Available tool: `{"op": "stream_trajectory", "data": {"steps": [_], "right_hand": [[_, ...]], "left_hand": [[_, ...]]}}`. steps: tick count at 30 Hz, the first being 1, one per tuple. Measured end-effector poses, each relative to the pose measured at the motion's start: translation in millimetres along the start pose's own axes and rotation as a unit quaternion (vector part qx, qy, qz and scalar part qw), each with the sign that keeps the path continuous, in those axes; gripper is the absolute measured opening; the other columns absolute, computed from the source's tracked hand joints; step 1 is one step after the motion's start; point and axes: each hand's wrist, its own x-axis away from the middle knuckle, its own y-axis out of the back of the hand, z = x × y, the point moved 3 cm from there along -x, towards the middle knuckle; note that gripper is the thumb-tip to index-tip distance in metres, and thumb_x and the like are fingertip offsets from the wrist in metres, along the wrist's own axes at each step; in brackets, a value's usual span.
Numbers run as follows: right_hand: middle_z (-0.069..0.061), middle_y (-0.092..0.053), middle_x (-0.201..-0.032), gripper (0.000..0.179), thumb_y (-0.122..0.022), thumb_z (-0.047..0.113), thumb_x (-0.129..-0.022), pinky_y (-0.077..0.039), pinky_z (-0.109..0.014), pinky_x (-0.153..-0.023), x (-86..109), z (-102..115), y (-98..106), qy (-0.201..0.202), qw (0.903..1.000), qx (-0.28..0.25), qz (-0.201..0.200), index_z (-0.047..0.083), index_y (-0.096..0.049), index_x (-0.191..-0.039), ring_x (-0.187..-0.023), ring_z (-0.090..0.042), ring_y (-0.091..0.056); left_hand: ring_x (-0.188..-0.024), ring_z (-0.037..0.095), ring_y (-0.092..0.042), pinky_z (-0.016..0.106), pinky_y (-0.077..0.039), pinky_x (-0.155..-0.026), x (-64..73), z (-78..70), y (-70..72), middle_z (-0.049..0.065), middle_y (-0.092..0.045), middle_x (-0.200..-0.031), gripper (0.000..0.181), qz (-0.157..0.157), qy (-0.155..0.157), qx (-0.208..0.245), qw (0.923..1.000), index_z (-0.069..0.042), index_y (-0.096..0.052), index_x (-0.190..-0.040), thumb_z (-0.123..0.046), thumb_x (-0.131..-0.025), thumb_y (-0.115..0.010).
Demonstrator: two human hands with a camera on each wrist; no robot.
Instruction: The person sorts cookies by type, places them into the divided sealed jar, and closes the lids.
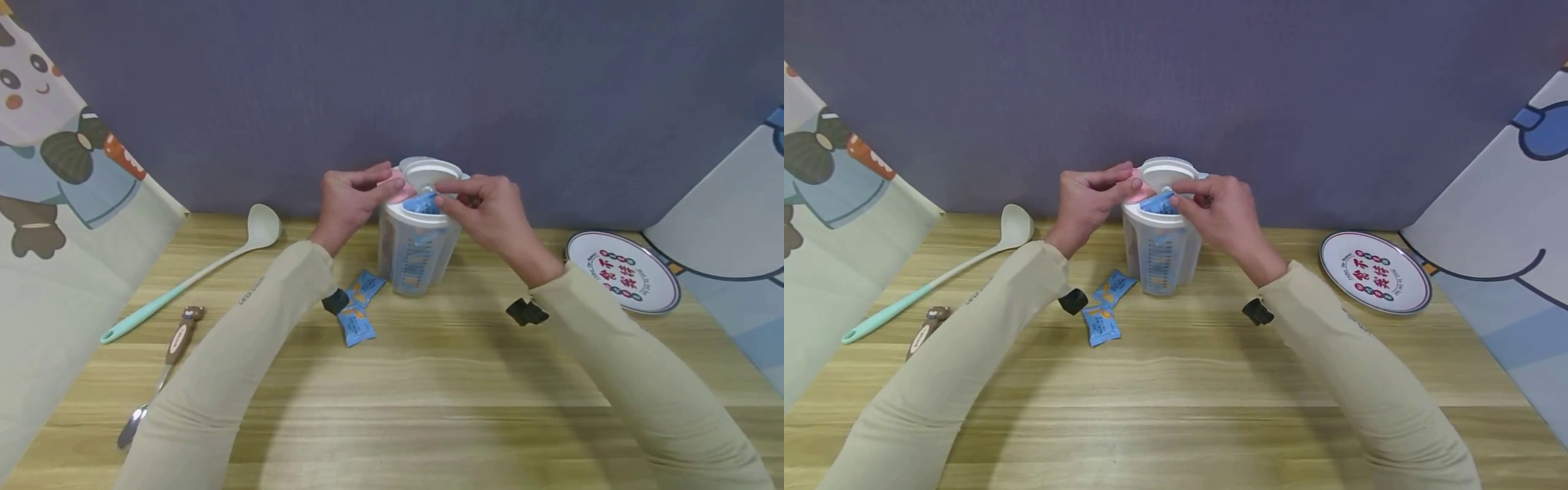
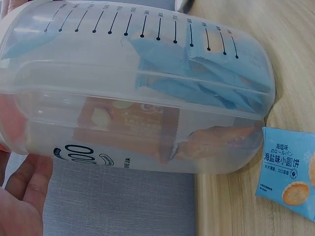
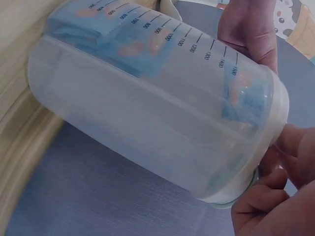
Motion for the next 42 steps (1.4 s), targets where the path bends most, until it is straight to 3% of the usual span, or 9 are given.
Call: {"op": "stream_trajectory", "data": {"steps": [11,14,18,25,29,34,38,42], "right_hand": [[-0.004,-0.057,-0.062,0.008,-0.074,0.009,-0.083,-0.032,-0.021,-0.047,6.9,-6,-2,0.019,0.9979,-0.024,-0.056,0.003,-0.076,-0.088,-0.055,-0.013,-0.044],[-0.004,-0.054,-0.062,0.007,-0.074,0.008,-0.083,-0.032,-0.020,-0.047,11.4,-9,-2,0.022,0.9958,-0.050,-0.073,0.003,-0.076,-0.087,-0.055,-0.012,-0.043],[-0.006,-0.055,-0.065,0.006,-0.073,0.001,-0.082,-0.033,-0.018,-0.048,21.9,-12,-2,0.047,0.9876,-0.114,-0.097,-0.001,-0.075,-0.087,-0.057,-0.010,-0.043],[-0.009,-0.064,-0.076,0.010,-0.071,-0.010,-0.079,-0.042,-0.017,-0.053,41.5,-1,-5,0.112,0.9724,-0.175,-0.107,-0.006,-0.072,-0.089,-0.063,-0.010,-0.051],[-0.009,-0.066,-0.079,0.014,-0.071,-0.015,-0.076,-0.044,-0.018,-0.053,51.4,9,-15,0.160,0.9649,-0.191,-0.082,-0.007,-0.071,-0.088,-0.063,-0.011,-0.053],[-0.002,-0.064,-0.072,0.016,-0.073,-0.012,-0.073,-0.042,-0.021,-0.049,65.1,15,-40,0.183,0.9633,-0.194,-0.029,-0.002,-0.072,-0.086,-0.059,-0.010,-0.051],[0.001,-0.062,-0.070,0.013,-0.074,-0.008,-0.075,-0.044,-0.023,-0.049,76.1,11,-65,0.166,0.9657,-0.199,0.023,0.000,-0.073,-0.085,-0.058,-0.011,-0.052],[0.002,-0.064,-0.072,0.008,-0.074,-0.002,-0.080,-0.049,-0.025,-0.051,89.8,5,-89,0.088,0.9704,-0.207,0.087,0.002,-0.074,-0.086,-0.060,-0.010,-0.056]], "left_hand": [[-0.094,0.013,-0.067,0.027,-0.053,-0.081,-0.8,-0.5,-0.3,0.007,-0.071,-0.096,0.029,-0.006,0.003,-0.008,0.9999,0.000,-0.075,-0.089,-0.019,-0.070,-0.086],[-0.095,0.014,-0.066,0.026,-0.052,-0.083,3.6,-13.0,-2.7,0.010,-0.070,-0.097,0.028,-0.003,0.019,-0.005,0.9998,0.003,-0.073,-0.091,-0.013,-0.072,-0.084],[-0.095,0.017,-0.067,0.027,-0.053,-0.082,10.4,-29.9,-6.0,0.016,-0.069,-0.098,0.027,0.002,0.020,-0.002,0.9998,0.010,-0.070,-0.092,-0.006,-0.073,-0.082],[-0.096,0.016,-0.066,0.027,-0.052,-0.082,9.2,-30.5,-7.9,0.015,-0.069,-0.098,0.026,0.008,0.005,0.001,1.0000,0.008,-0.071,-0.092,-0.007,-0.074,-0.082],[-0.097,0.016,-0.066,0.027,-0.052,-0.083,8.4,-30.8,-7.9,0.015,-0.069,-0.098,0.027,0.010,0.003,-0.001,0.9999,0.009,-0.071,-0.092,-0.008,-0.074,-0.082],[-0.096,0.016,-0.066,0.027,-0.053,-0.081,9.6,-30.8,-7.0,0.016,-0.068,-0.099,0.026,0.007,0.000,-0.003,1.0000,0.009,-0.071,-0.092,-0.008,-0.075,-0.081],[-0.095,0.017,-0.066,0.028,-0.053,-0.081,11.1,-31.4,-6.8,0.016,-0.069,-0.098,0.025,0.004,-0.002,0.001,1.0000,0.009,-0.070,-0.092,-0.006,-0.075,-0.081],[-0.095,0.016,-0.067,0.027,-0.053,-0.082,12.1,-32.0,-6.8,0.016,-0.069,-0.098,0.025,0.002,0.006,0.002,1.0000,0.009,-0.071,-0.091,-0.007,-0.074,-0.081]]}}
